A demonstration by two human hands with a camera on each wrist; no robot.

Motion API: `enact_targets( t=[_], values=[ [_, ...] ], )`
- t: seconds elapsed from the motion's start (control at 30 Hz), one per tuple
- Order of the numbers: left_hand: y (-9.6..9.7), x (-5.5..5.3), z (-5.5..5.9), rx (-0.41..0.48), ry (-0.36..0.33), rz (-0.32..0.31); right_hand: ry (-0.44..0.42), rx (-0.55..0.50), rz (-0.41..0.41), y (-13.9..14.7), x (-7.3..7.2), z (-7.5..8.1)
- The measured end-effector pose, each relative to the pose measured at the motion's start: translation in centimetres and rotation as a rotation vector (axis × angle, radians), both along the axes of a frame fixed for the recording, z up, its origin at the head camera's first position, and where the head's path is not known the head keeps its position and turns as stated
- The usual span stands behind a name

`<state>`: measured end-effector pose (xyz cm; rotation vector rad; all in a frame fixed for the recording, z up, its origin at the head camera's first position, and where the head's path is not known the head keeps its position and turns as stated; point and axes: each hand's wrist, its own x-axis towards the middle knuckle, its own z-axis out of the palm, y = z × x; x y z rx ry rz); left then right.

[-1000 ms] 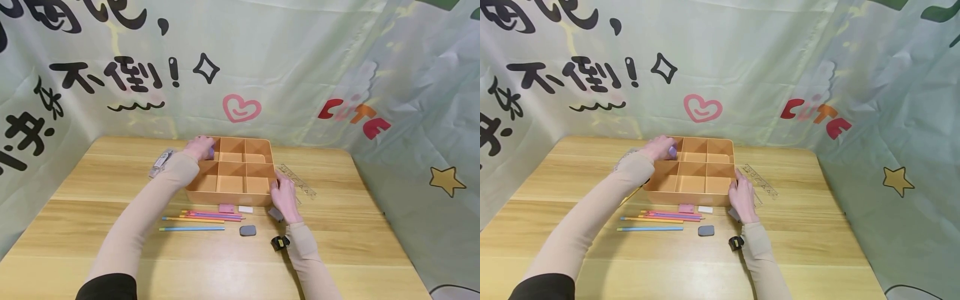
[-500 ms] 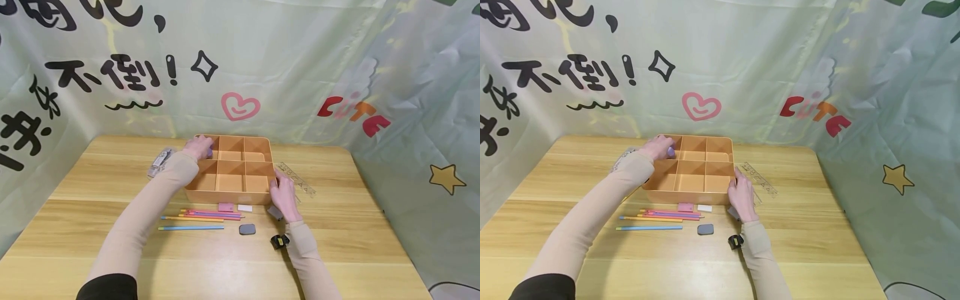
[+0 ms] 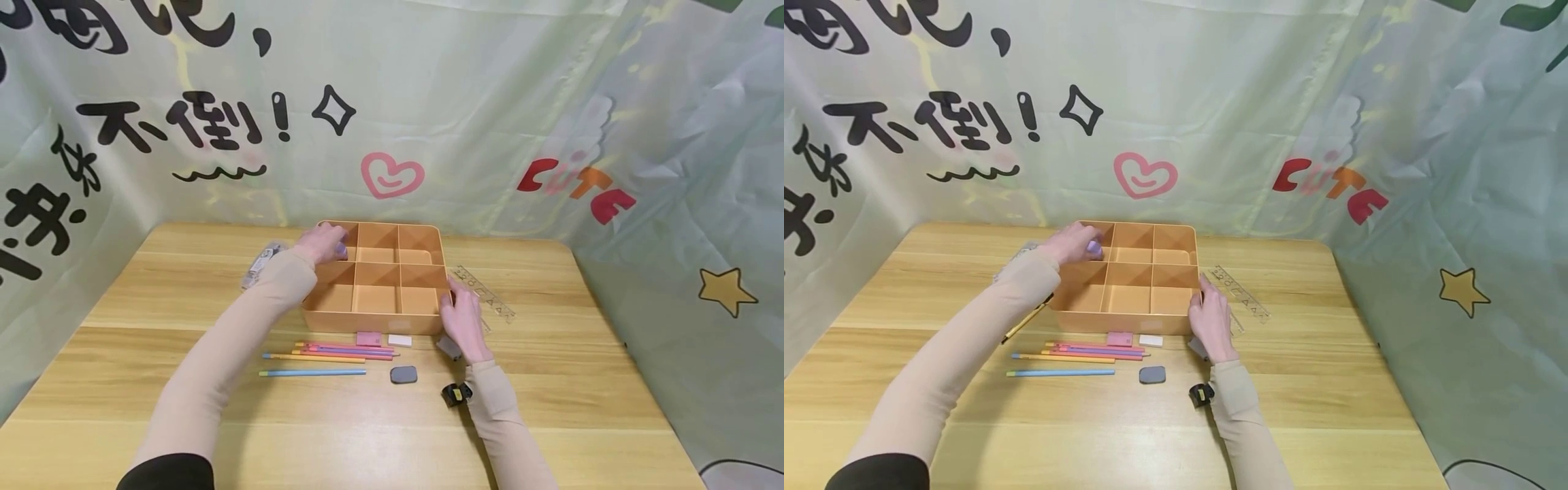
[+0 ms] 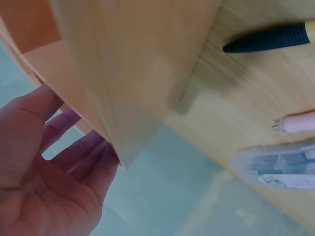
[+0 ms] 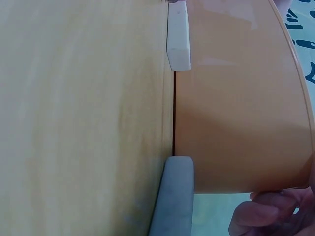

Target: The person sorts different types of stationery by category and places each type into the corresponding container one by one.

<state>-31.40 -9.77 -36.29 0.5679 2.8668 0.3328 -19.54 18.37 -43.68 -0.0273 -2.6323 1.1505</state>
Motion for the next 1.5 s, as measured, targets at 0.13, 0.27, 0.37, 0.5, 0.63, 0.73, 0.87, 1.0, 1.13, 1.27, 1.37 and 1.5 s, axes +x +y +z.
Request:
enact_targets(
  t=[0.13,0.27,0.37,0.5,0.63,0.73,0.87,1.0,1.13,1.27,1.37,1.5],
  values=[
    [-0.5,0.5,0.2,0.081,0.001,-0.033,-0.001,-0.009,-0.001,0.0,-0.1,0.0],
    [-1.5,1.1,0.1,0.173,0.018,-0.05,-0.01,-0.017,0.005,0.1,-0.1,0.0],
    [-2.2,1.7,0.2,0.244,0.024,-0.018,-0.001,-0.013,0.011,0.1,-0.1,-0.1],
    [-3.1,2.7,0.3,0.323,0.061,0.034,0.01,-0.005,0.014,0.2,-0.1,-0.3],
    [-4.2,4.1,0.4,0.419,0.056,0.105,0.011,-0.011,0.016,0.1,0.0,-0.3],
    [-5.2,5.3,0.4,0.481,0.06,0.162,0.013,-0.012,0.017,0.0,0.0,-0.2],
    [-6.7,6.9,0.1,0.567,0.103,0.202,0.016,-0.011,0.015,0.0,0.1,-0.3],
    [-8.3,8.9,-0.4,0.648,0.125,0.246,0.012,-0.019,0.021,0.0,0.1,-0.4],
    [-9.5,10.7,-1.2,0.669,0.143,0.298,0.013,-0.022,0.027,0.0,0.0,-0.4],
    [-10.1,11.7,-2.0,0.632,0.163,0.31,0.017,-0.027,0.024,0.1,0.0,-0.2],
    [-10.5,12.1,-2.7,0.609,0.128,0.324,0.012,-0.033,0.029,0.1,0.0,-0.1],
    [-11.1,12.4,-3.4,0.59,0.084,0.346,0.008,-0.042,0.037,0.1,0.1,-0.1]
  ],
)
